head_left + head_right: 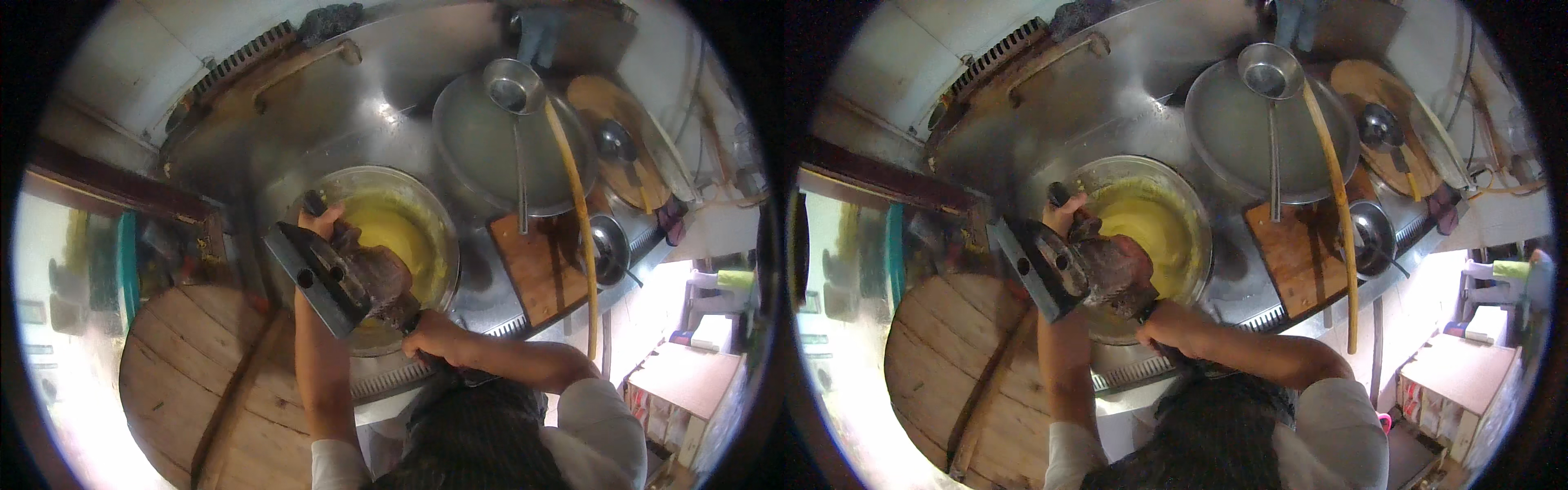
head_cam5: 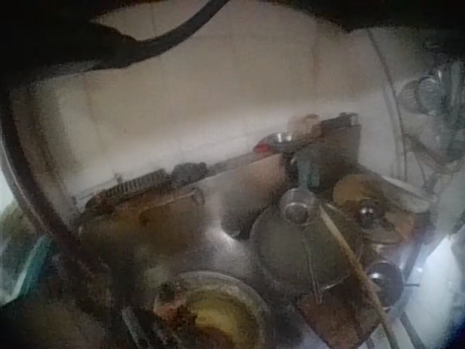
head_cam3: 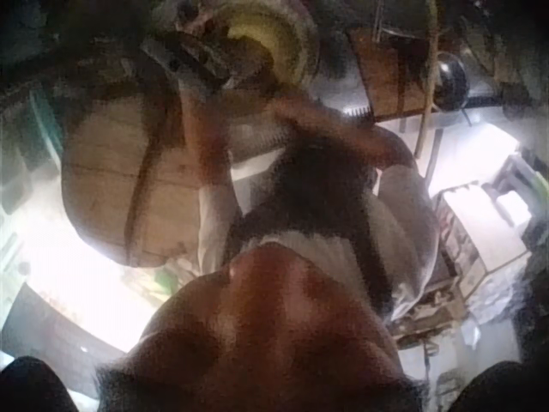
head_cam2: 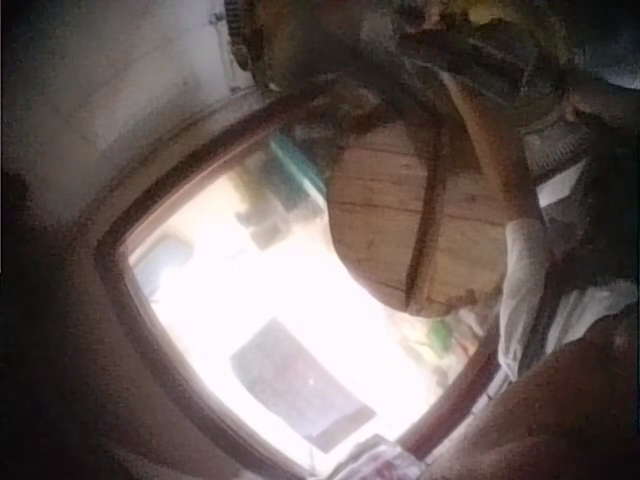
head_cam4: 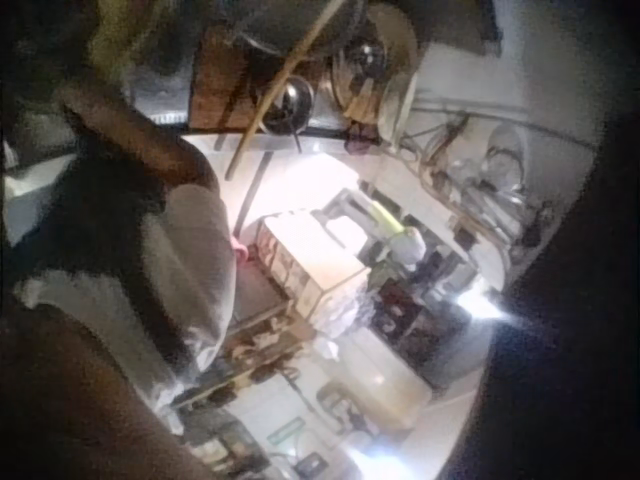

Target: The person uses a handheld electric mixer to blend a yellow mixture in a large metal bowl. They hold the mixer with both hands, moving it around the bowl to ensure the contents are thoroughly combined. The person occasionally uses a wooden spatula to scrape the sides of the bowl and assist in the mixing process.

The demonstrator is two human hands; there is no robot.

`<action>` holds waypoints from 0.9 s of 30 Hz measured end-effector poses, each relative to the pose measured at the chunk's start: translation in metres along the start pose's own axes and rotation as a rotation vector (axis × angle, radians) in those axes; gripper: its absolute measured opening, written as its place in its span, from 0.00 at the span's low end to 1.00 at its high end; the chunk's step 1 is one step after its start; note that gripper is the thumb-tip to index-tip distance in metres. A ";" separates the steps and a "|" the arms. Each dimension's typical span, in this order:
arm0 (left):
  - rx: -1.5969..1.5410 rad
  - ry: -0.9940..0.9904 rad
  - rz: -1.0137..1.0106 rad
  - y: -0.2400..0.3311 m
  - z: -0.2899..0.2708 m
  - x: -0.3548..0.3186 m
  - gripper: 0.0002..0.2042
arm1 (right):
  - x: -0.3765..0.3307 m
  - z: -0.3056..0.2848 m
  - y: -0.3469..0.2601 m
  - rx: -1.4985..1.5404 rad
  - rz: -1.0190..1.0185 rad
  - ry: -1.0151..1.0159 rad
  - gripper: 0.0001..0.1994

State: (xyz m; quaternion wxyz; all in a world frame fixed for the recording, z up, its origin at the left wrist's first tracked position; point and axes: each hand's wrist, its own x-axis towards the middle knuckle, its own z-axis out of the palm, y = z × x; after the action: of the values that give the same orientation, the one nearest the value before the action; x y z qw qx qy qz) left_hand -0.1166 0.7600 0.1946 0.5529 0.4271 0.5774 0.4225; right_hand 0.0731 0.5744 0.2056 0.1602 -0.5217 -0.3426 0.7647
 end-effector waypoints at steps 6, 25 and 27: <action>0.155 0.029 0.150 -0.020 0.022 -0.051 0.13 | 0.008 -0.007 0.017 0.039 -0.105 -0.209 0.04; -0.174 0.433 0.162 -0.025 -0.054 -0.015 0.16 | 0.075 -0.008 -0.014 -0.512 -0.070 -0.035 0.08; -0.115 0.406 0.048 -0.021 -0.047 -0.012 0.14 | 0.065 -0.014 -0.016 -0.527 -0.098 0.010 0.08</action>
State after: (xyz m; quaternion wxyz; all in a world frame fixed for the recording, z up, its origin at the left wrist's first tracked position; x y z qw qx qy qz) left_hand -0.1637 0.7416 0.1793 0.4386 0.3145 0.6416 0.5451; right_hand 0.0581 0.6296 0.1690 0.0572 -0.5321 -0.5539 0.6377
